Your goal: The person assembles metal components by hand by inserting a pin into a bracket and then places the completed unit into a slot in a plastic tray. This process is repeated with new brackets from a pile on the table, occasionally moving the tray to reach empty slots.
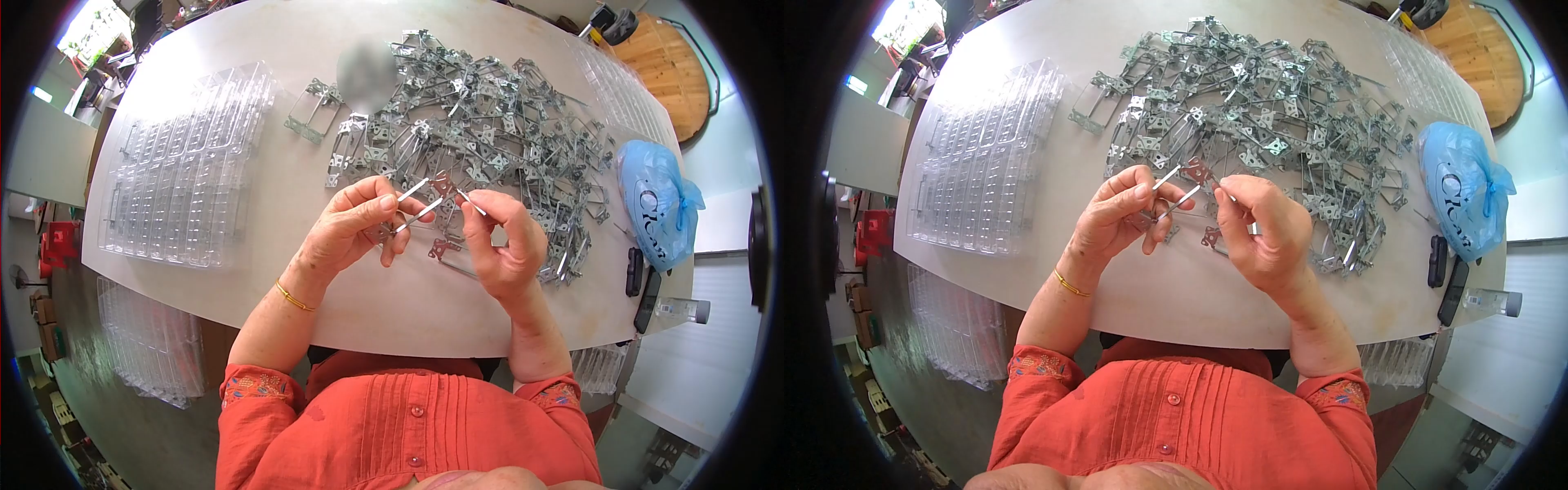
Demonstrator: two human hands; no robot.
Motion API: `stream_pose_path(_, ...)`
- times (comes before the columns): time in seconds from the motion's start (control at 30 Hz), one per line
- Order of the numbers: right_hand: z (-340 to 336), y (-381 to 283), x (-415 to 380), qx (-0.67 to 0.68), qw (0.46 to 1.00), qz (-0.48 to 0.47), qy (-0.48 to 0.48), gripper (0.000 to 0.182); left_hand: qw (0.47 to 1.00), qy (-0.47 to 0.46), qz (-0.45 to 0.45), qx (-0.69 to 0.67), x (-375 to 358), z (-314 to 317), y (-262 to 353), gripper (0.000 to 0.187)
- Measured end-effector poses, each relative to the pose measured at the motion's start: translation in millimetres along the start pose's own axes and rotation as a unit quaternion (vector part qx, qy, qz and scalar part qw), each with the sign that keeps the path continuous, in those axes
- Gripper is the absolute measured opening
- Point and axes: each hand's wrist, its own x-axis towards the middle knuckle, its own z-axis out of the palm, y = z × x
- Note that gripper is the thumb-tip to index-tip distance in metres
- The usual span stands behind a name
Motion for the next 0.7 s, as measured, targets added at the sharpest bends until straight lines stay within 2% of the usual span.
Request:
stream_pose_path(0.03,-0.1,0.1,1.5,-0.031,0.998,-0.048,-0.001,0.022,1.000,0.000,0.000,0.000,-0.3,-0.2,0.3,0.017)
stream_pose_path(0.13,2.0,1.7,2.6,-0.065,0.994,-0.089,-0.007,0.024,1.000,-0.025,0.001,0.010,-0.8,0.6,-0.3,0.018)
stream_pose_path(0.27,0.1,-6.3,4.0,-0.074,0.996,-0.056,-0.017,0.024,1.000,-0.025,-0.002,0.017,-2.5,5.2,0.4,0.019)
stream_pose_path(0.33,0.3,-5.0,3.6,-0.002,0.999,-0.039,-0.029,0.025,1.000,-0.017,-0.007,0.020,-2.7,5.4,0.7,0.020)
stream_pose_path(0.43,2.9,1.7,-1.3,0.052,0.997,-0.050,-0.037,0.026,0.999,-0.043,-0.012,0.000,-2.3,3.7,0.8,0.021)
stream_pose_path(0.6,3.2,2.8,-0.4,0.069,0.995,-0.066,-0.042,0.029,0.995,-0.081,-0.018,-0.057,-1.7,2.9,4.9,0.024)
stream_pose_path(0.7,3.2,3.4,-0.1,0.074,0.994,-0.064,-0.044,0.031,0.993,-0.109,-0.001,-0.039,-1.5,-2.0,-0.4,0.022)
